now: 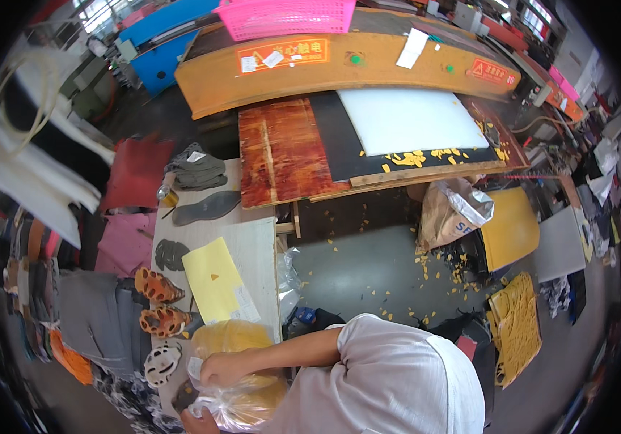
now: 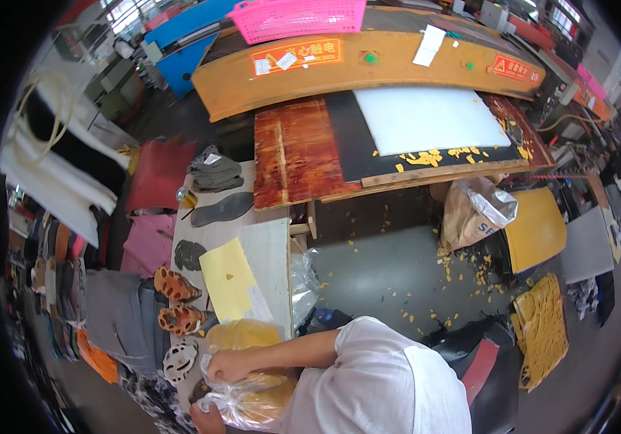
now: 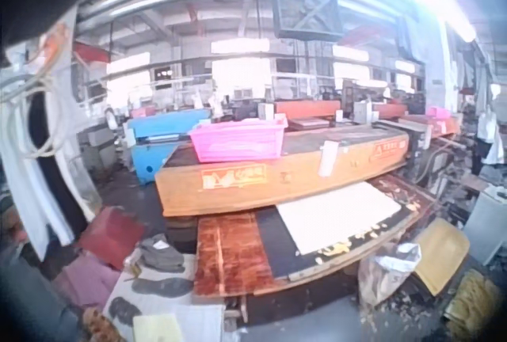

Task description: The person trims the edges of yellow decorative cutouts using scissors, then stacks and aligns them on a workbench. They place the stacked cutouts into a clear plastic bag and tie it shut. The finished package is set aside on the bench.

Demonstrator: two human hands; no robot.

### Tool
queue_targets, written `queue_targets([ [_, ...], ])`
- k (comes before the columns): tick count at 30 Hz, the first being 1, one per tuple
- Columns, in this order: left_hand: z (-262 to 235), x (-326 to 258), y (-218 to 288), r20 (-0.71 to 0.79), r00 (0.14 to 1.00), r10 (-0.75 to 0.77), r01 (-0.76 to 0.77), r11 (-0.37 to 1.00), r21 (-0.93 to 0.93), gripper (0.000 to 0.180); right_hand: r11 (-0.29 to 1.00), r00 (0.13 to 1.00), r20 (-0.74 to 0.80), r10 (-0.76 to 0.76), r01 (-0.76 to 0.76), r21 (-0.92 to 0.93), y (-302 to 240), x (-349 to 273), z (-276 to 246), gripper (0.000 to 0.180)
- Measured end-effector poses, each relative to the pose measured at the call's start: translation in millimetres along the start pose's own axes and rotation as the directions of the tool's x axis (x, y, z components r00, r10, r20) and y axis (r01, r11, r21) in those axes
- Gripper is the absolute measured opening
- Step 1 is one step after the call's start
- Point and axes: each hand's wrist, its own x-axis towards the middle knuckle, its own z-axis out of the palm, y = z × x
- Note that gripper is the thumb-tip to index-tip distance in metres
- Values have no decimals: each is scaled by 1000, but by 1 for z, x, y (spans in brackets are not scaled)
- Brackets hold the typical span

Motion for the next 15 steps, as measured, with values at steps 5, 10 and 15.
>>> queue_targets([
  [5,6,6,22,25,997,70,-71,997,36,45,950,931,-200,305,-282,138,26,-57,-84,20],
  [10,11,16,13,152,987,58,-75,991,113,45,840,797,-267,541,-530,119,61,-118,-139,26],
  [15,18,16,-5,266,964,25,-81,977,199,46,723,679,-252,690,-668,178,106,-148,-143,29],
])
